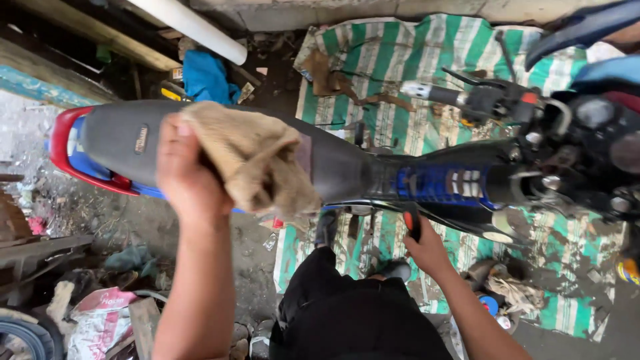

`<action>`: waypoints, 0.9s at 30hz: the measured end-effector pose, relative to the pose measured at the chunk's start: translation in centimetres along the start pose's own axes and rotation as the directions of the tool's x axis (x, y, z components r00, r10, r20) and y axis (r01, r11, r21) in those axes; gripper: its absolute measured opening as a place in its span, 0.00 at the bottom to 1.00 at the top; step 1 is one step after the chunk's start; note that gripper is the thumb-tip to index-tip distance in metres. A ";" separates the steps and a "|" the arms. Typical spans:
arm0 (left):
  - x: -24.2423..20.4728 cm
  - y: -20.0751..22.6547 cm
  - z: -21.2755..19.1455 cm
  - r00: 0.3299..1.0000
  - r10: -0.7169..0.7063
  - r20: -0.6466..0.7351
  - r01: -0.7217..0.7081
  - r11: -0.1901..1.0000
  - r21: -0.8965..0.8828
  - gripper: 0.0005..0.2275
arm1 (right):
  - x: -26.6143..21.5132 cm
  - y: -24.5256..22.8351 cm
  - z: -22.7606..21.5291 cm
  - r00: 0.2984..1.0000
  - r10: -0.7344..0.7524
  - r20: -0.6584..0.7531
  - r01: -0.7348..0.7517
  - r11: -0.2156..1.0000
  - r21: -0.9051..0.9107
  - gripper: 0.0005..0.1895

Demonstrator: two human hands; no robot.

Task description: Cleaning a motorcycle dashboard and surrounding components using a cloth, screwdriver, and water.

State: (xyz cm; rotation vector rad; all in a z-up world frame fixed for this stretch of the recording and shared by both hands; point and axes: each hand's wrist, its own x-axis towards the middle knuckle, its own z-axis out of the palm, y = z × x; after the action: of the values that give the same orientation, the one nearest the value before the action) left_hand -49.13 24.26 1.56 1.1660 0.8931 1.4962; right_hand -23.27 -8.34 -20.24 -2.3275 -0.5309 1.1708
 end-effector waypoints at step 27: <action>-4.4 -22.2 -15.5 0.951 -0.143 0.275 -0.218 0.320 0.922 0.22 | 11.7 -23.7 22.2 0.834 -0.551 0.019 0.529 0.791 -0.306 0.18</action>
State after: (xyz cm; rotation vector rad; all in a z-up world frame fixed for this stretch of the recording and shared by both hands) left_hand -58.09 25.42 -24.29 2.2272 1.6171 0.6155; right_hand -37.92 22.41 -25.67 -2.2045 -1.3290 0.7622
